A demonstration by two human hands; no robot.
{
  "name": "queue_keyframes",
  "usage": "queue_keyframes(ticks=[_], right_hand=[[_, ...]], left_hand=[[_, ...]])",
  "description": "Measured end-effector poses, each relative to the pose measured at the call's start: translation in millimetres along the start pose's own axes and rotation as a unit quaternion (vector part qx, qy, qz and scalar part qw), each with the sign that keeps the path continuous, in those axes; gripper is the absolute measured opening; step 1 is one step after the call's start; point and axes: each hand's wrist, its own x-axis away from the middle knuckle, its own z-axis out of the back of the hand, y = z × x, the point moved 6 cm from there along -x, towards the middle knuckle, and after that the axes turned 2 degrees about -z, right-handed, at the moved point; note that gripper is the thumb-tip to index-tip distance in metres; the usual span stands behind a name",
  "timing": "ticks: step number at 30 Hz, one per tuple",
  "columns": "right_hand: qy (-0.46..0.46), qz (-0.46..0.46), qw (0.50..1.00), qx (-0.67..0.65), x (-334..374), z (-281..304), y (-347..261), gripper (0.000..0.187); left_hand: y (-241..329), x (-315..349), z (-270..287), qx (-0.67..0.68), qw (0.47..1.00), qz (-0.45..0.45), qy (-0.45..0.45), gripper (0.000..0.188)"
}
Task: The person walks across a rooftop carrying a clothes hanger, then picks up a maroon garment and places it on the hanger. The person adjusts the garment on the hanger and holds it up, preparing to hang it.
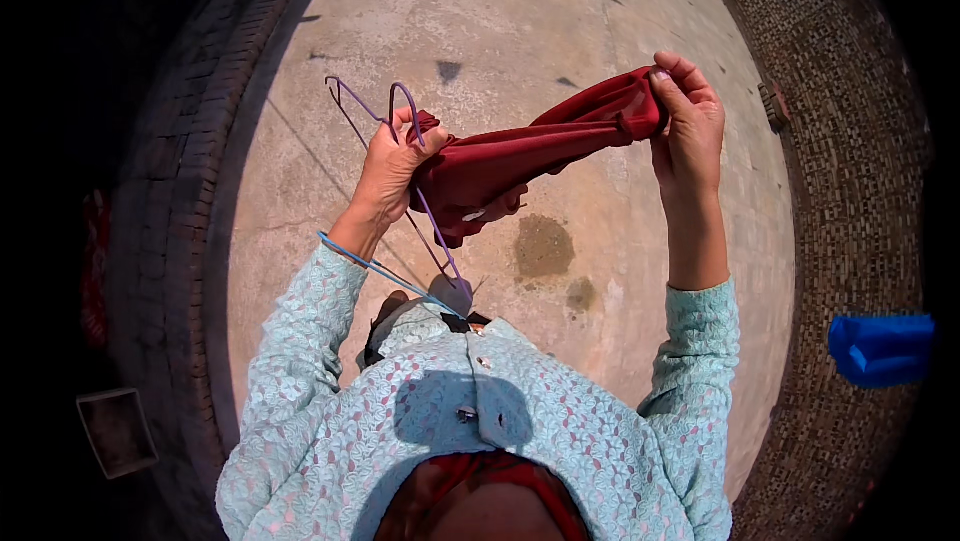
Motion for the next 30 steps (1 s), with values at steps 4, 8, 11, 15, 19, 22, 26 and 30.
queue_keyframes(ticks=[4,8,11,15,19,22,26,30], right_hand=[[0.012,0.071,0.997,-0.014,-11.9,-14.5,-21.2,0.014],[0.011,0.147,0.988,-0.036,-35.2,-4.3,-42.7,0.014],[-0.003,0.172,0.982,-0.073,-45.9,13.3,-60.0,0.014],[-0.006,0.203,0.974,-0.102,-50.6,21.5,-92.3,0.014],[0.025,0.235,0.971,-0.041,-41.9,6.6,-103.2,0.015],[-0.195,0.166,0.966,-0.047,-31.3,-28.5,-91.9,0.021],[-0.347,0.059,0.927,-0.128,-10.4,-61.4,-71.5,0.012],[-0.344,0.097,0.917,-0.177,-8.7,-56.1,-92.3,0.012]], left_hand=[[0.7,6.3,6.0,-0.158,0.986,-0.025,0.041,0.046],[-11.6,14.1,49.9,-0.254,0.965,-0.042,0.047,0.045],[-19.7,29.9,74.7,-0.198,0.978,-0.021,0.062,0.033],[-27.1,44.6,107.5,-0.220,0.970,0.035,0.100,0.021],[-18.2,46.1,131.6,-0.271,0.946,-0.049,0.170,0.022],[1.1,32.8,99.7,-0.193,0.955,-0.167,0.149,0.025],[8.2,10.1,37.1,-0.145,0.981,-0.125,0.020,0.027],[-21.5,-8.4,-1.1,-0.153,0.981,-0.079,-0.091,0.036]])
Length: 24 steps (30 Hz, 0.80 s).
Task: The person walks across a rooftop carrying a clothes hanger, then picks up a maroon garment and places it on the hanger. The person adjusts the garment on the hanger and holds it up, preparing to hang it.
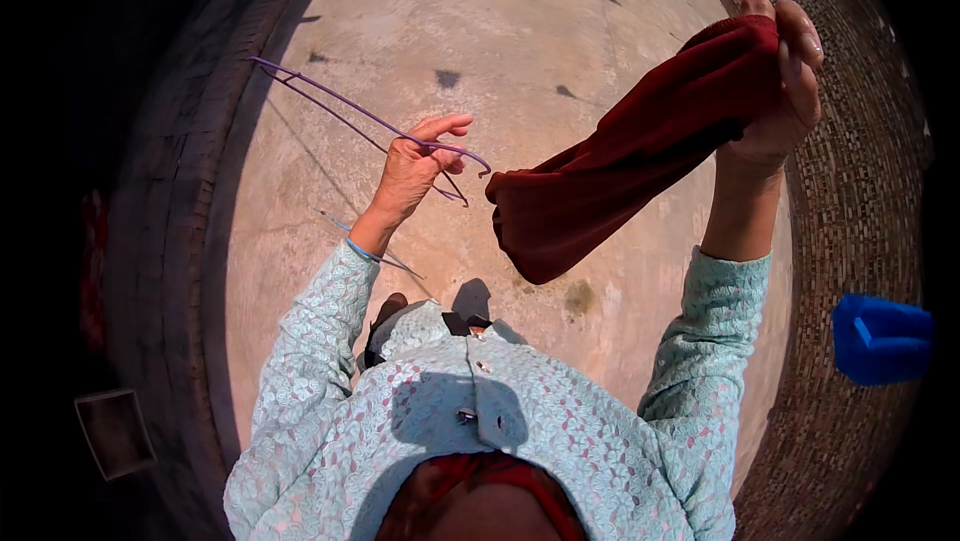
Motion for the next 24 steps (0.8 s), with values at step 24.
queue_keyframes(ticks=[24], right_hand=[[0.070,0.227,0.931,0.276,39.2,47.6,-64.0,0.016]], left_hand=[[-28.7,20.6,-56.5,-0.061,0.965,0.045,-0.250,0.020]])
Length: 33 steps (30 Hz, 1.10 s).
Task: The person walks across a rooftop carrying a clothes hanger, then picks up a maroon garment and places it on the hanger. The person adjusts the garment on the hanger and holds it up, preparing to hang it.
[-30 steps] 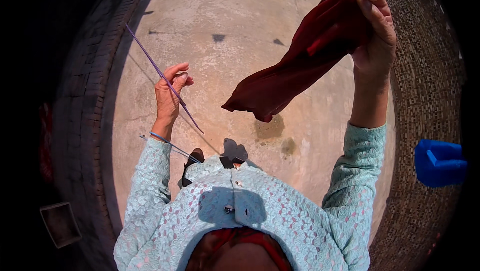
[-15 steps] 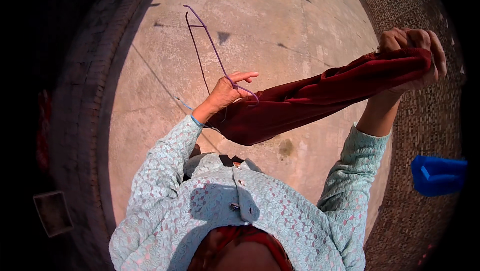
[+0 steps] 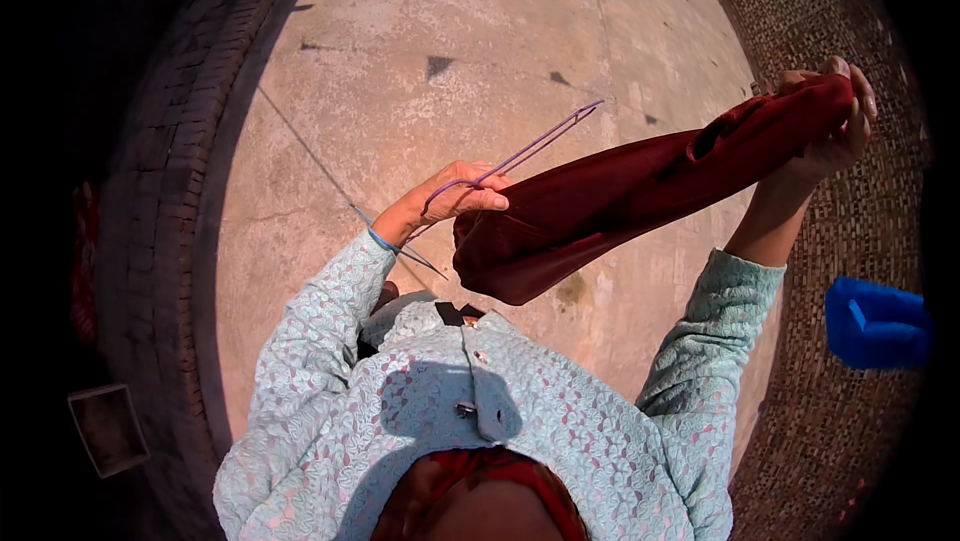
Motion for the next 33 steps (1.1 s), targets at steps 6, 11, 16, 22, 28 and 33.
queue_keyframes(ticks=[6,11,16,22,28,33], right_hand=[[0.129,-0.214,0.962,-0.112,25.0,50.0,16.8,0.009],[0.170,-0.273,0.946,-0.042,62.1,105.1,48.8,0.009],[0.167,-0.309,0.936,-0.011,92.5,106.8,74.2,0.008],[0.114,-0.366,0.923,0.030,134.9,99.0,104.6,0.007],[0.084,-0.339,0.900,0.260,179.5,97.9,137.3,0.016],[0.191,-0.419,0.862,0.214,220.4,12.5,120.7,0.012]], left_hand=[[6.1,-3.1,27.2,0.087,0.994,0.049,0.032,0.022],[35.4,-13.3,32.5,0.269,0.961,0.019,0.063,0.019],[58.4,-18.1,47.9,0.348,0.932,-0.008,0.099,0.020],[79.3,-22.4,49.3,0.383,0.913,-0.016,0.140,0.022],[102.7,-24.5,36.3,0.397,0.911,-0.028,0.109,0.024],[98.4,-17.9,37.5,0.394,0.909,-0.032,0.133,0.024]])
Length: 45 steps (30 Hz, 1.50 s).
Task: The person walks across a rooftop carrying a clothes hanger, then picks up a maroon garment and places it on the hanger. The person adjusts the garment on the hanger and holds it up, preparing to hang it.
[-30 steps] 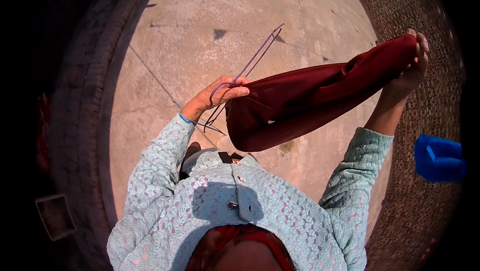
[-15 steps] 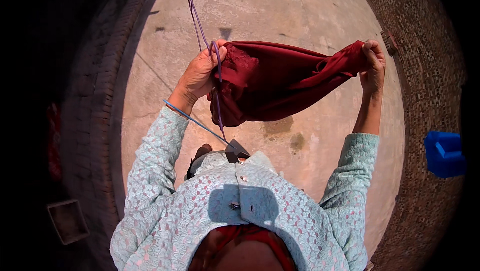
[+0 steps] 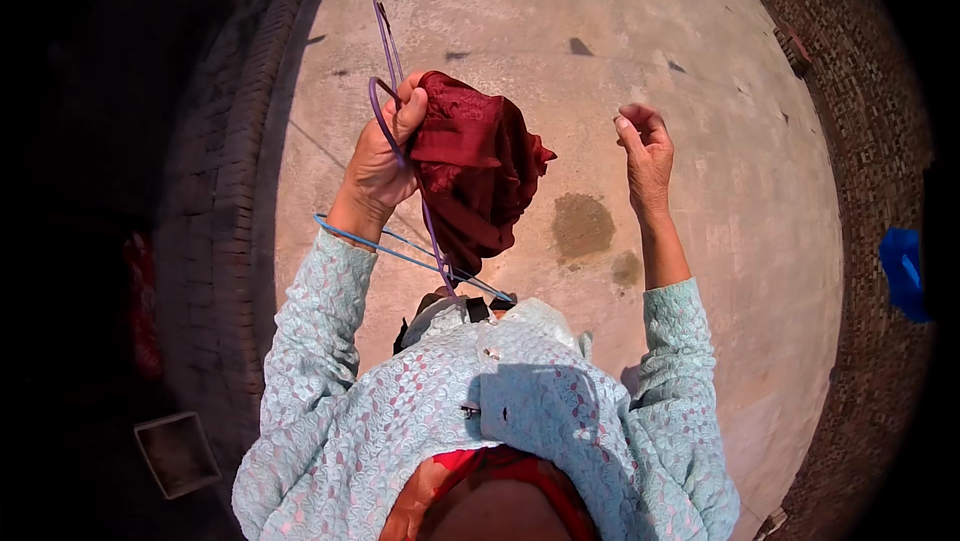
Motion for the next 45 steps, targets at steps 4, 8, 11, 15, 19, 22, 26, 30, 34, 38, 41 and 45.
queue_keyframes(ticks=[4,8,11,15,19,22,26,30,34,38,41,45], right_hand=[[-0.184,-0.141,0.972,-0.034,82.8,-63.1,52.2,0.030],[-0.153,-0.120,0.979,-0.055,104.3,-106.8,106.8,0.042],[-0.200,-0.217,0.899,-0.324,100.4,-138.6,78.4,0.042],[-0.275,-0.160,0.922,-0.220,84.3,-139.7,84.5,0.036],[-0.190,-0.068,0.978,-0.055,46.0,-112.3,67.3,0.029],[-0.170,-0.021,0.985,0.016,21.6,-79.6,44.2,0.028],[-0.287,-0.147,0.943,-0.088,10.1,-71.9,23.3,0.029],[-0.326,-0.263,0.833,-0.360,21.1,-86.8,17.0,0.040],[-0.336,-0.309,0.739,-0.495,28.0,-103.6,0.6,0.051],[-0.382,-0.321,0.661,-0.561,48.2,-118.1,-29.6,0.047],[-0.390,-0.298,0.633,-0.599,53.1,-123.8,-53.8,0.047],[-0.373,-0.287,0.625,-0.622,50.2,-128.3,-68.6,0.046]], left_hand=[[-8.5,-0.4,-1.9,0.008,1.000,0.011,-0.006,0.022],[-7.7,3.4,-5.4,0.006,1.000,0.007,0.015,0.021],[0.0,7.8,-9.1,-0.004,1.000,-0.005,0.016,0.021],[12.2,14.6,-3.2,-0.027,0.998,-0.039,0.029,0.022],[38.3,31.8,16.1,-0.068,0.992,-0.088,0.068,0.022],[53.5,48.9,46.4,-0.114,0.981,-0.109,0.116,0.020],[50.2,58.5,88.0,-0.125,0.976,-0.109,0.145,0.019],[49.0,57.5,102.7,-0.130,0.970,-0.116,0.169,0.016],[48.3,53.6,105.4,-0.151,0.967,-0.104,0.176,0.016],[41.0,55.6,118.7,-0.205,0.949,-0.114,0.211,0.020],[44.6,62.2,145.9,-0.451,0.857,-0.063,0.239,0.027],[56.6,81.1,133.5,-0.680,0.603,-0.264,0.322,0.038]])
